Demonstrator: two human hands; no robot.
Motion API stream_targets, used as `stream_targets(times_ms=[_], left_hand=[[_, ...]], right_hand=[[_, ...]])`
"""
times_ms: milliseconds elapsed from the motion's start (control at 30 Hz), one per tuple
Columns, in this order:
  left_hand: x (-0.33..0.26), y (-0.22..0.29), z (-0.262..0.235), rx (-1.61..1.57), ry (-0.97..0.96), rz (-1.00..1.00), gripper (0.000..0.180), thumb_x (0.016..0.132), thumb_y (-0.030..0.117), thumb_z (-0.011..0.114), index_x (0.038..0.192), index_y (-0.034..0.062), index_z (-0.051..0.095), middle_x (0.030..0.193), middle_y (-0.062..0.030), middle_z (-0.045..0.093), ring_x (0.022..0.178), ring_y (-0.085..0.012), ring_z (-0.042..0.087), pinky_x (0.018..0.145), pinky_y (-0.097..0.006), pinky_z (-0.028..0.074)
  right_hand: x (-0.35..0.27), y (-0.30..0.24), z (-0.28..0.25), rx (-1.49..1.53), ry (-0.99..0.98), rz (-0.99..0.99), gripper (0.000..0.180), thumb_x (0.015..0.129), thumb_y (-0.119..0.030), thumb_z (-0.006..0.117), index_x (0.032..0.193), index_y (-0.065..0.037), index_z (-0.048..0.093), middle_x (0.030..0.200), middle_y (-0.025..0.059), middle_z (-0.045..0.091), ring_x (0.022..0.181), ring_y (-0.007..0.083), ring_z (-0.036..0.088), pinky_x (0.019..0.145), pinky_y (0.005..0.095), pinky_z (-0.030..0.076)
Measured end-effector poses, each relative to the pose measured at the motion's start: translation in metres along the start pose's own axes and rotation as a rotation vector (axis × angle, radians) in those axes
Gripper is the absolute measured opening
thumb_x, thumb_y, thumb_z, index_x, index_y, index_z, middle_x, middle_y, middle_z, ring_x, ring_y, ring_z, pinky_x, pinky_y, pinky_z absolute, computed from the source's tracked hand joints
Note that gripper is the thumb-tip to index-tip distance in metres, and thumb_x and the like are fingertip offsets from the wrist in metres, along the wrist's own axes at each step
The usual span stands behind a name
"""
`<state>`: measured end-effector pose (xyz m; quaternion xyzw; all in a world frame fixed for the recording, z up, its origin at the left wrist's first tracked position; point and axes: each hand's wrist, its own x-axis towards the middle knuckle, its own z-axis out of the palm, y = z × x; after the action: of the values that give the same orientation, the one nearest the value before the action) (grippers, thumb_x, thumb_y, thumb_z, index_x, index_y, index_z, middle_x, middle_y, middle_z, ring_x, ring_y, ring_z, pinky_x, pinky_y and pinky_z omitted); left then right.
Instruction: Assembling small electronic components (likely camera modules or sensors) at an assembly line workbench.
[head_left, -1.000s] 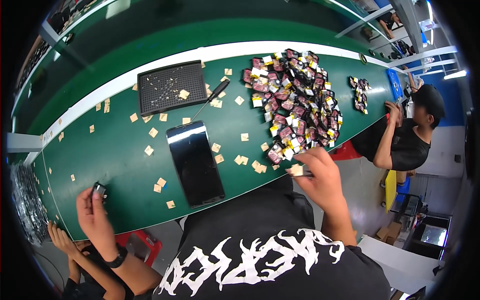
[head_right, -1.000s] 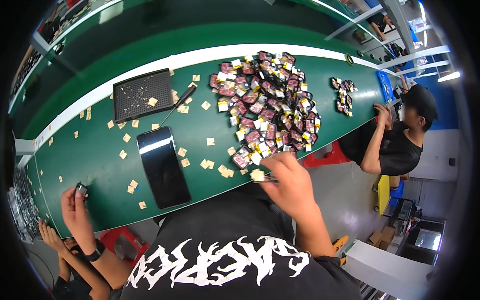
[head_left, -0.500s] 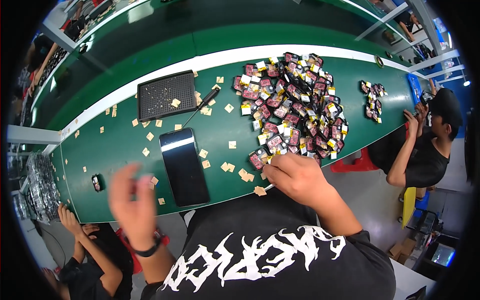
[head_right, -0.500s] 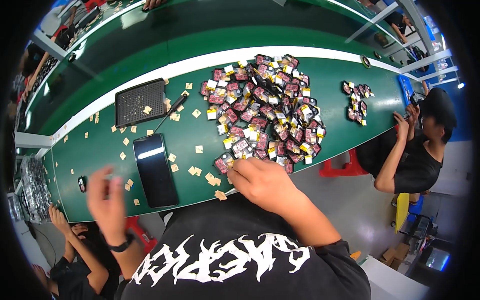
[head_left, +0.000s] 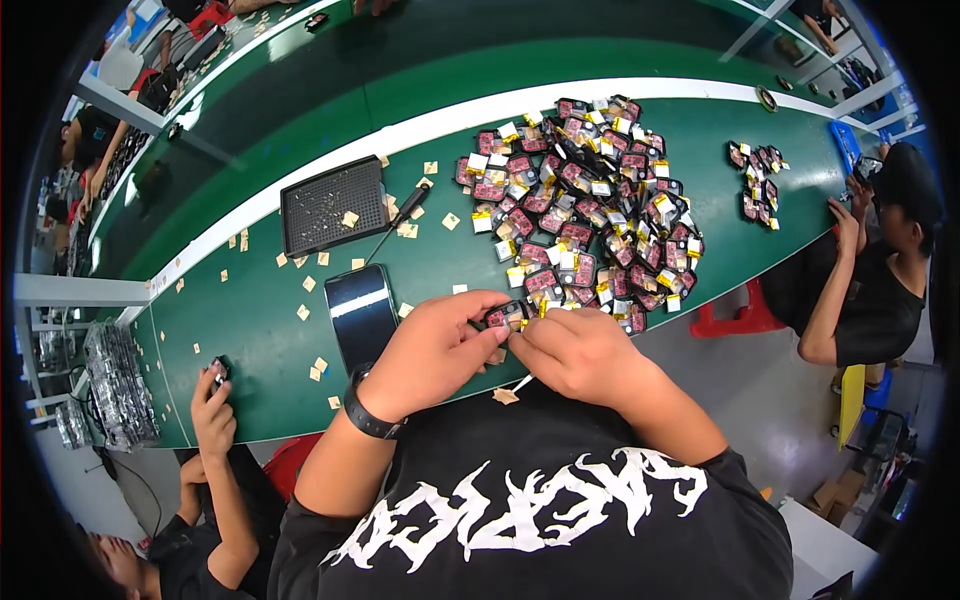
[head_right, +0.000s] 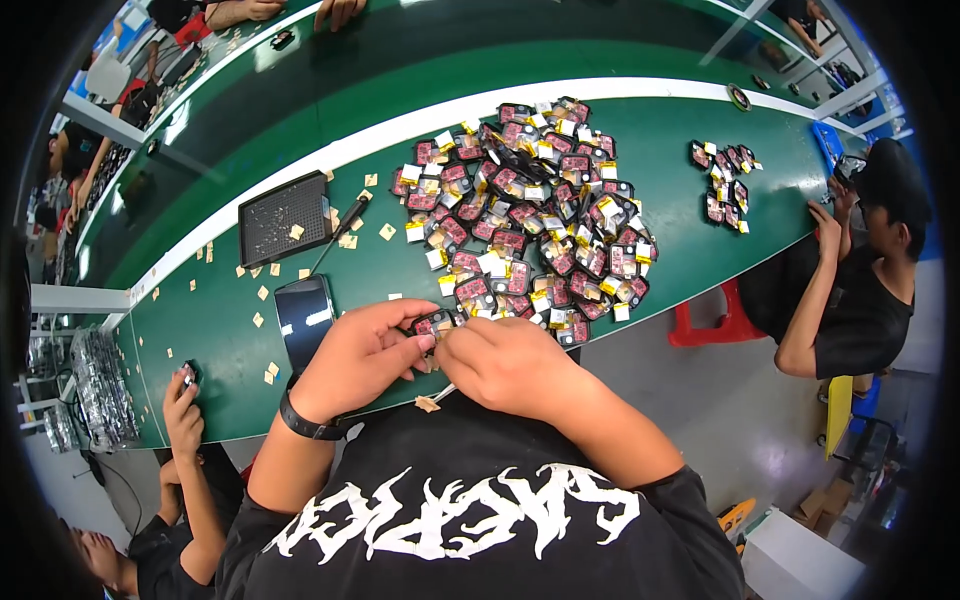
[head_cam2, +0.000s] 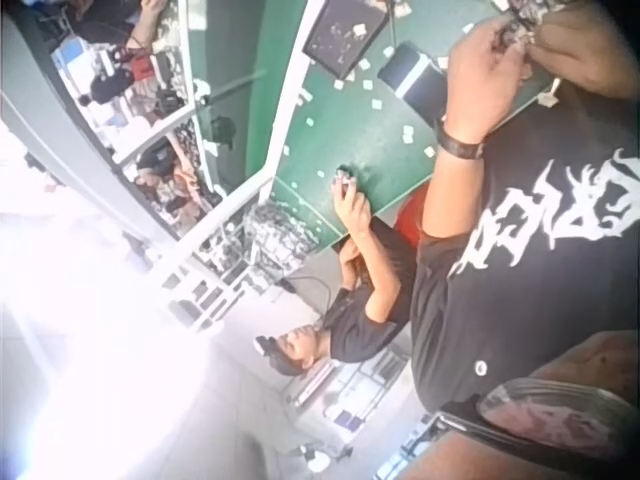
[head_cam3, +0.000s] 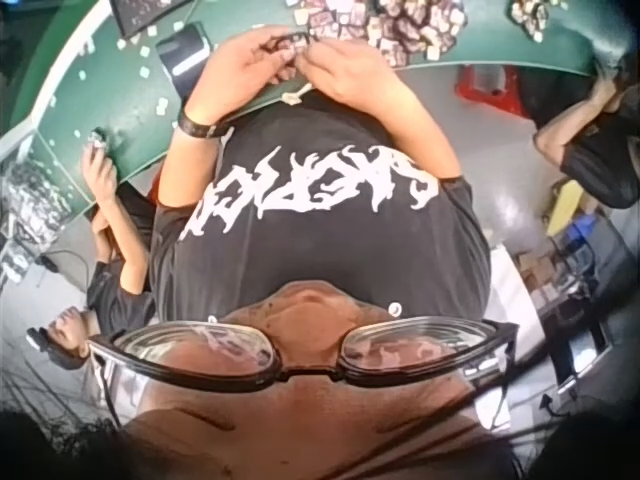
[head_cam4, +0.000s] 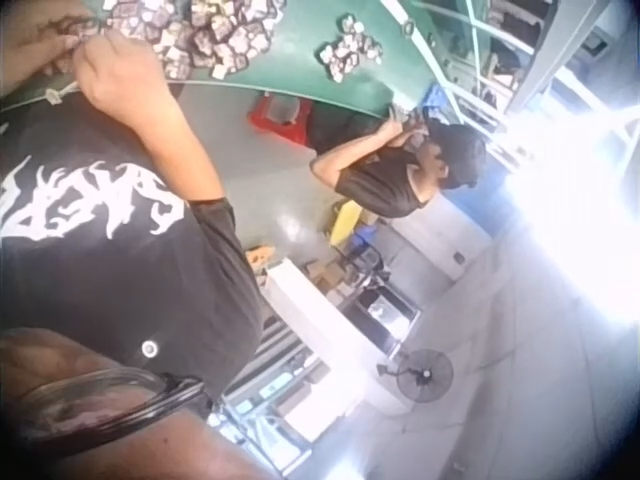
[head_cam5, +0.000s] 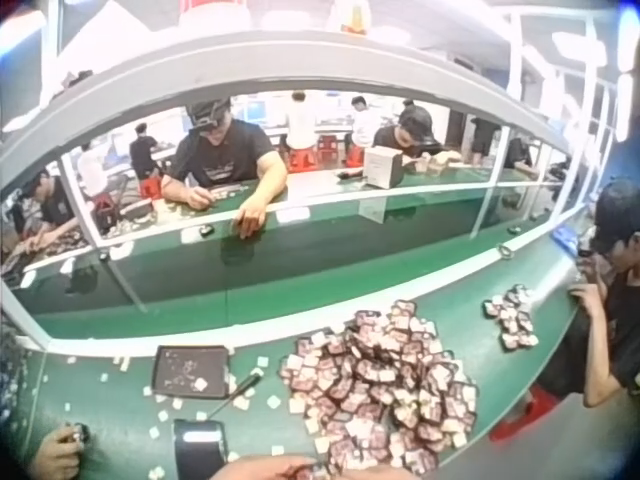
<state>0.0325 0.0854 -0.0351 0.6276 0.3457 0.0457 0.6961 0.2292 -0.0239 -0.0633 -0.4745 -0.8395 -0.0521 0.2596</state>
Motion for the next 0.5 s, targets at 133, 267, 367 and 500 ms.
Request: stream_targets(times_ms=[133, 267, 367, 500], left_hand=[[-0.004, -0.009, 0.002, -0.194, 0.077, -0.029, 0.029, 0.098, 0.0, 0.063, 0.127, -0.0059, 0.06, 0.106, -0.0082, 0.069, 0.082, -0.0111, 0.069, 0.073, -0.024, 0.057], [-0.02, -0.013, 0.002, -0.406, 0.175, 0.078, 0.029, 0.098, -0.004, 0.061, 0.126, -0.0069, 0.054, 0.109, -0.0115, 0.068, 0.086, -0.014, 0.069, 0.074, -0.026, 0.058], [-0.03, -0.009, 0.004, -0.425, 0.193, 0.104, 0.03, 0.098, -0.005, 0.061, 0.126, -0.0069, 0.052, 0.111, -0.0136, 0.066, 0.088, -0.015, 0.069, 0.074, -0.026, 0.058], [-0.039, -0.004, 0.008, -0.397, 0.225, 0.097, 0.029, 0.098, -0.004, 0.058, 0.125, -0.0081, 0.05, 0.113, -0.013, 0.066, 0.092, -0.0133, 0.069, 0.08, -0.026, 0.057]], right_hand=[[0.011, -0.008, -0.021, 0.167, -0.012, 0.058, 0.024, 0.074, -0.009, 0.071, 0.098, -0.006, 0.068, 0.09, 0.0026, 0.057, 0.075, 0.0164, 0.061, 0.059, 0.0296, 0.051], [0.02, -0.026, -0.052, 0.58, 0.024, 0.507, 0.025, 0.083, -0.003, 0.074, 0.107, -0.003, 0.066, 0.099, 0.0091, 0.062, 0.083, 0.0224, 0.066, 0.069, 0.0317, 0.054], [0.019, -0.022, -0.058, 0.816, -0.057, 0.673, 0.019, 0.093, -0.003, 0.07, 0.11, 0.001, 0.065, 0.099, 0.0105, 0.065, 0.082, 0.0187, 0.066, 0.07, 0.0295, 0.053], [0.017, -0.026, -0.048, 1.02, -0.046, 0.888, 0.012, 0.097, -0.006, 0.067, 0.105, 0.003, 0.065, 0.09, 0.0068, 0.069, 0.074, 0.0087, 0.063, 0.066, 0.0253, 0.051]])
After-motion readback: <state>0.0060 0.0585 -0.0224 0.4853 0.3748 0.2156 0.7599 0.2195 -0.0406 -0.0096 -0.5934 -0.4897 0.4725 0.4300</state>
